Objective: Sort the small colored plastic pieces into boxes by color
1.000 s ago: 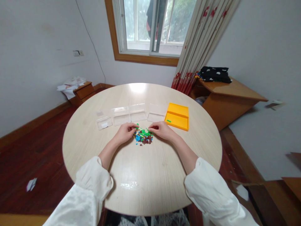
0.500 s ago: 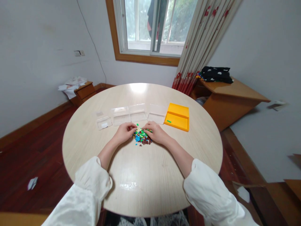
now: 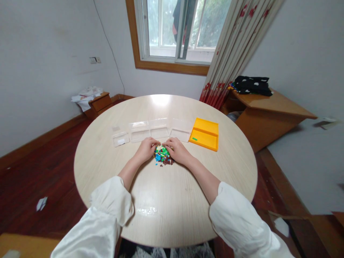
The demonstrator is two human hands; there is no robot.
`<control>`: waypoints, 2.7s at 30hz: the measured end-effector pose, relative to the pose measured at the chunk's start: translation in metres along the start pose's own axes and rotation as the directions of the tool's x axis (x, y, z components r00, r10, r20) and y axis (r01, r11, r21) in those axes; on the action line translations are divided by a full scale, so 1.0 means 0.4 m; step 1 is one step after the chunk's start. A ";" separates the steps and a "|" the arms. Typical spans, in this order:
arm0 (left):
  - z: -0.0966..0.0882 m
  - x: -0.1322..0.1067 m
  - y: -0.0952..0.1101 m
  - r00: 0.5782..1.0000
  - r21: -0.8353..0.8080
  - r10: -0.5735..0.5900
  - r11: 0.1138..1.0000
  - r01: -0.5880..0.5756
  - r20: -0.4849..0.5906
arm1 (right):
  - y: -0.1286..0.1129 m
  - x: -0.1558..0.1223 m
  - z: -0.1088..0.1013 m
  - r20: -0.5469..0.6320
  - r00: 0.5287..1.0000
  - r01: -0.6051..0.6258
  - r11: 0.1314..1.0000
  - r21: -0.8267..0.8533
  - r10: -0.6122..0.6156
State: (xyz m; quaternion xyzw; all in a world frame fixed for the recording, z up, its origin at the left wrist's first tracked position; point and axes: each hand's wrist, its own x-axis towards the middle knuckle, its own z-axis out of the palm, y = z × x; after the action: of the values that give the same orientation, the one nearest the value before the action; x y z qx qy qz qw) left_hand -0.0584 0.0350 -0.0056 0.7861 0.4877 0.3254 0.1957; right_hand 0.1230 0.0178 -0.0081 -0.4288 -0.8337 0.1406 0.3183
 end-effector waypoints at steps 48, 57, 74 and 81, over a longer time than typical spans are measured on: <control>-0.099 0.002 -0.052 0.792 -0.165 -0.315 0.949 0.269 -0.523 | -0.038 -0.002 0.007 -0.001 0.999 0.046 0.998 0.050 -0.046; -0.088 0.006 -0.074 0.833 0.053 -0.265 0.942 0.331 -0.486 | -0.105 -0.001 0.006 0.188 0.978 0.103 0.992 -0.066 -0.089; -0.111 -0.003 -0.040 0.810 -0.116 -0.296 0.954 0.276 -0.506 | -0.078 0.005 0.021 0.155 0.987 0.051 0.997 -0.064 -0.040; -0.075 -0.016 -0.011 0.953 -0.116 -0.146 0.986 0.119 -0.266 | -0.053 0.016 0.033 -0.058 0.994 -0.080 0.975 0.209 0.094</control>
State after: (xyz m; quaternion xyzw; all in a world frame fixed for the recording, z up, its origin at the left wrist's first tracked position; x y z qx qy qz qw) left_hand -0.0842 0.0310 0.0109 0.6883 0.5451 0.4408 0.1865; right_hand 0.0984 0.0110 -0.0045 -0.4342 -0.7838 0.2254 0.3826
